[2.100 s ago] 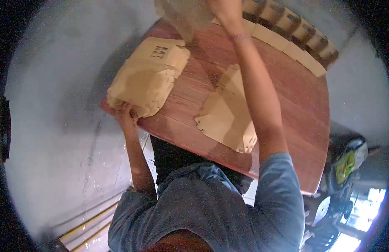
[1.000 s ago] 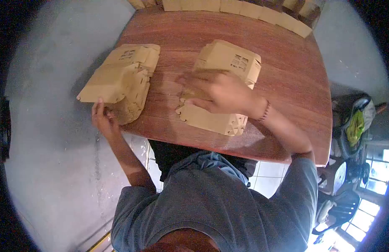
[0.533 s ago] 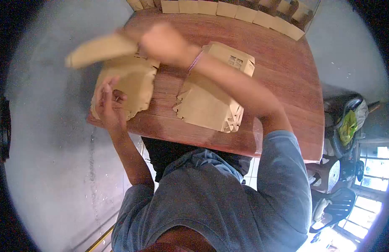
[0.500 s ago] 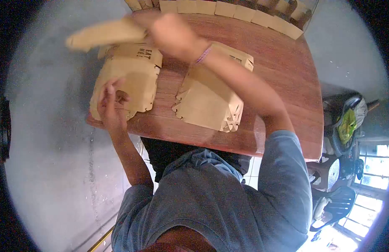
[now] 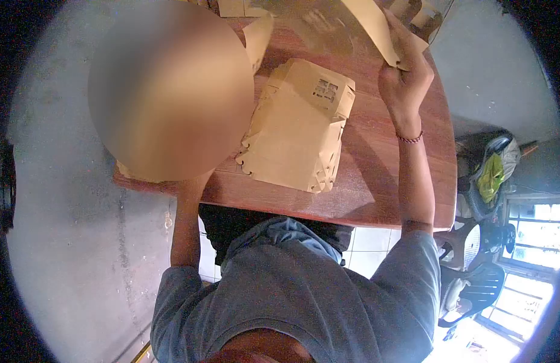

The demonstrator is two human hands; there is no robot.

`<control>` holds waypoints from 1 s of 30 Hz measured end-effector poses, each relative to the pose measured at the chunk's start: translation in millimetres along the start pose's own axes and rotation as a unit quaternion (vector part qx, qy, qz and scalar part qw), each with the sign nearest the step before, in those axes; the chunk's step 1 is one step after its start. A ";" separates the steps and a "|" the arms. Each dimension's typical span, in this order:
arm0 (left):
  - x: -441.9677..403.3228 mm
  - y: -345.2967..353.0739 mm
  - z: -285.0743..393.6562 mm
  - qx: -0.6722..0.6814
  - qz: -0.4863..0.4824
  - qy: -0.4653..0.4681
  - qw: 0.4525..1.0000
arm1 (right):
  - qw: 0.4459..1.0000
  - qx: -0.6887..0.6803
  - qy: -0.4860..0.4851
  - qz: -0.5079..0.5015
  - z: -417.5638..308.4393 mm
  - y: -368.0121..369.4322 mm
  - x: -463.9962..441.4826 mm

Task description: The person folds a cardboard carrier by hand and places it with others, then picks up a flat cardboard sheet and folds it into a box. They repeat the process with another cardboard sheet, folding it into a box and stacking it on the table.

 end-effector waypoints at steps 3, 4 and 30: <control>-15.8 -9.8 -15.1 0.055 0.223 -0.061 0.971 | 0.998 0.015 0.066 -0.008 26.1 -7.6 19.8; -24.0 -5.8 -18.3 0.052 0.226 -0.060 0.971 | 0.995 0.023 0.096 -0.004 33.8 -9.0 23.4; 51.8 -101.0 -161.1 -0.174 -0.012 -0.481 0.859 | 0.869 -0.093 -0.095 -0.477 -35.2 -21.7 172.9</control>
Point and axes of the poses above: each hand's wrist, its own x-axis away from the middle knuckle, its own y-axis out of the palm, z = x × y, the point moved 5 cm from there along -x, towards the middle knuckle, and after that the axes turned 10 degrees about z, right-handed, at the moved point
